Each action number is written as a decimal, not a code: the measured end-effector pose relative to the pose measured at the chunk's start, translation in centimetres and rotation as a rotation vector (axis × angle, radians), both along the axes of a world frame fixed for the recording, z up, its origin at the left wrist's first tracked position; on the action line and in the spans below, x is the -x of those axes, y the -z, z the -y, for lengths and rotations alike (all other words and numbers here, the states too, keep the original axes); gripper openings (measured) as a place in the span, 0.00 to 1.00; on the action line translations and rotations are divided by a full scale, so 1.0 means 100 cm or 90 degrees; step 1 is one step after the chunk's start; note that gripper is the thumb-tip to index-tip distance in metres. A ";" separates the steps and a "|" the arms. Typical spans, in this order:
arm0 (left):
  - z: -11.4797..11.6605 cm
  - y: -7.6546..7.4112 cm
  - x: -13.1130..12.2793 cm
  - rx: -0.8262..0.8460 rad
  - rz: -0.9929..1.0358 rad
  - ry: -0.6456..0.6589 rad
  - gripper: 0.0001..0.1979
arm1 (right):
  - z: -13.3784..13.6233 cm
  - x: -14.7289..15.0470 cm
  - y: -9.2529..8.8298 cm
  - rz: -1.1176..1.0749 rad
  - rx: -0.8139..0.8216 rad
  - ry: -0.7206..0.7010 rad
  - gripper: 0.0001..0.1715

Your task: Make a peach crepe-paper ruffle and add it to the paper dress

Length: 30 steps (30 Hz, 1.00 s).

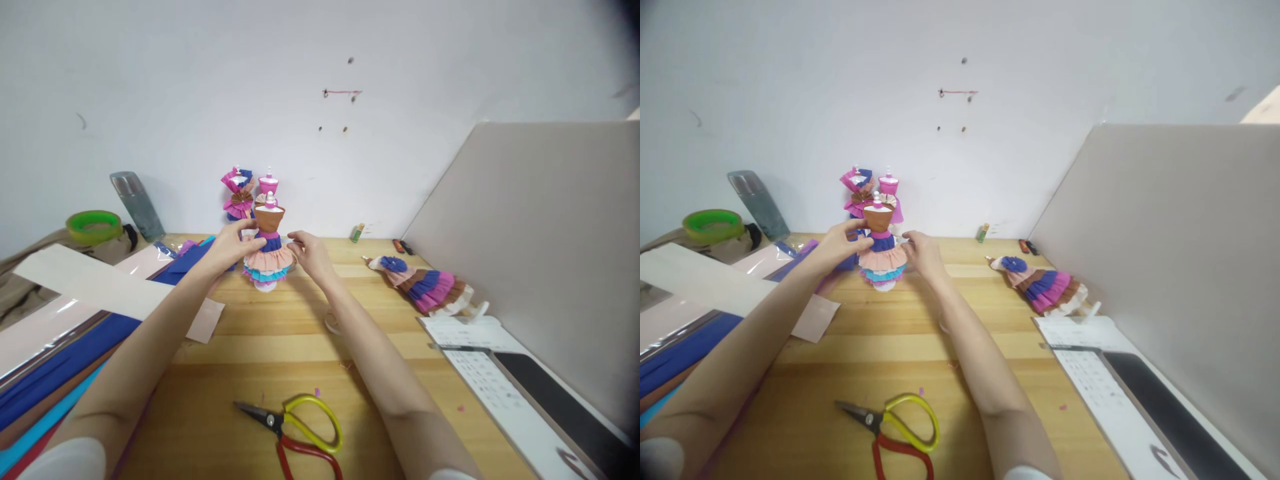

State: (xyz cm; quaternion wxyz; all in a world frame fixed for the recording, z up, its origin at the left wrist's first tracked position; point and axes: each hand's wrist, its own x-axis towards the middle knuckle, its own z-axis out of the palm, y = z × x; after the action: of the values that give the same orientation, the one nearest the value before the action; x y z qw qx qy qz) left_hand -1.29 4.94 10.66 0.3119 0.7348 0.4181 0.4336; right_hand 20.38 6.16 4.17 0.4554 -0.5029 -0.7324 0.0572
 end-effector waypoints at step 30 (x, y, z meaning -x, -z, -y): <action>-0.074 0.000 0.012 0.186 0.102 0.460 0.31 | 0.052 0.019 -0.047 0.401 0.039 0.052 0.12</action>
State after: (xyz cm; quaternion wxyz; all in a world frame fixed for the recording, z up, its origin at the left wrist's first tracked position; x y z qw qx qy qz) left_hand -2.51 12.29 10.65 0.5774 0.7462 0.1641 0.2878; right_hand 18.50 0.99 8.92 0.1930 -0.5386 -0.8144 -0.0975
